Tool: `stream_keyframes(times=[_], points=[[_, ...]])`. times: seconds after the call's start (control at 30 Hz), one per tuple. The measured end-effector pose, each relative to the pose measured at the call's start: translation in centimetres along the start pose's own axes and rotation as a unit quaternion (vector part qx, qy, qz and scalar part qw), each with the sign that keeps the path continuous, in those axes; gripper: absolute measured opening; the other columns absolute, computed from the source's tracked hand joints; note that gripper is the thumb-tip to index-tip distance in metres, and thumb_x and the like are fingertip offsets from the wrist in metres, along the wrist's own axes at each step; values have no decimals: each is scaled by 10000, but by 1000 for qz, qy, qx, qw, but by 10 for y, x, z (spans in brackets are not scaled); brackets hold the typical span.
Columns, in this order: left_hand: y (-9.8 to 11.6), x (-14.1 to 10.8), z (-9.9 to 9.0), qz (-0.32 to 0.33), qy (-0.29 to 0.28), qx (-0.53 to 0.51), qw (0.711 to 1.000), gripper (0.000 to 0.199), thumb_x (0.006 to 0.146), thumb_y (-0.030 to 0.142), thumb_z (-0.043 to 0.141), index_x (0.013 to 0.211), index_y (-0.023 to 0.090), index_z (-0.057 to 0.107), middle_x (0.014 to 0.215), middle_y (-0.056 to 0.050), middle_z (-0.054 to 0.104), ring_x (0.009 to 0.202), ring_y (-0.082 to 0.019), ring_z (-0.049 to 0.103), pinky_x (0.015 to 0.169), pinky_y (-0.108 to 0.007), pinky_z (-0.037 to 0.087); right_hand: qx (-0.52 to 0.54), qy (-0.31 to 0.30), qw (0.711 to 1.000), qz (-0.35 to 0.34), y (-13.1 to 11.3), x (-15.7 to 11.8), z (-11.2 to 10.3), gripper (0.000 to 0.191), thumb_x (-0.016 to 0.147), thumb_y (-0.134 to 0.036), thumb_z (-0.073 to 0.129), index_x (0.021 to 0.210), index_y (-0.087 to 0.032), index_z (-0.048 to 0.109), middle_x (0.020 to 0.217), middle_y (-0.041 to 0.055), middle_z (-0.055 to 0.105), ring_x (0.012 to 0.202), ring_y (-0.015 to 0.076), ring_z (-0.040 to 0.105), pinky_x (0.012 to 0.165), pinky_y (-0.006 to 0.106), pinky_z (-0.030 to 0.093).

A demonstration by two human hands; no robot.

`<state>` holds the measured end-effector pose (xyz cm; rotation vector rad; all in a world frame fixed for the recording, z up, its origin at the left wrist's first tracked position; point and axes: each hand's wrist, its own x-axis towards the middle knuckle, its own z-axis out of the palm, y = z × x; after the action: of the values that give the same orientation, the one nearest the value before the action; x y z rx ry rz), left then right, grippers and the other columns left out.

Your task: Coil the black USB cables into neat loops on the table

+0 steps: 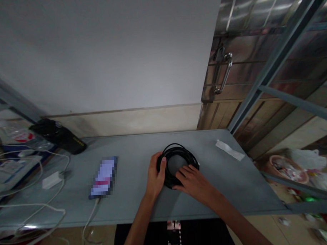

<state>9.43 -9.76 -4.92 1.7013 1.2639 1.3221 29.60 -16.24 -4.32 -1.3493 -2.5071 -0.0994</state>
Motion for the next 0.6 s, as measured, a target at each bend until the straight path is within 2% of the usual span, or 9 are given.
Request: stream_keyframes(times=[0.1,0.2,0.4,0.5,0.6], points=[[4,-2,1,14,-34,-5,999,402,1175,526,523,1398,239,694,1405,-119,743,1351,-273,680,1243,-485,488,5,14,1000,-10,4,-6,0,501,921,-602,893,1145,-177,752,1108,96,772,1089,313,773,1006,471,628],[7,-3,1,20,-44,-10,999,406,1185,520,497,1409,243,691,1409,-117,742,1350,-269,679,1239,-476,492,19,25,999,-13,11,-14,-3,498,939,-606,877,1146,-169,761,1102,104,769,1096,317,772,1022,480,631],[7,-2,-2,15,1,22,1000,435,1201,525,431,1346,239,723,1353,-121,762,1314,-282,692,1214,-492,505,24,-4,1000,1,46,-34,-11,358,1027,-514,825,1195,-202,769,1149,98,769,1121,309,766,1053,499,635],[7,-1,-3,12,17,42,999,431,1192,544,443,1304,241,729,1304,-117,774,1281,-296,707,1183,-497,524,42,6,998,34,66,-49,-15,313,1034,-491,829,1204,-232,786,1181,98,774,1164,319,747,1098,536,618],[8,-2,-3,22,20,59,998,403,1190,530,457,1293,249,725,1294,-111,777,1279,-297,709,1184,-500,516,97,68,988,98,78,-72,-20,506,971,-545,887,1375,-273,751,1379,117,741,1344,361,677,1190,605,565]])
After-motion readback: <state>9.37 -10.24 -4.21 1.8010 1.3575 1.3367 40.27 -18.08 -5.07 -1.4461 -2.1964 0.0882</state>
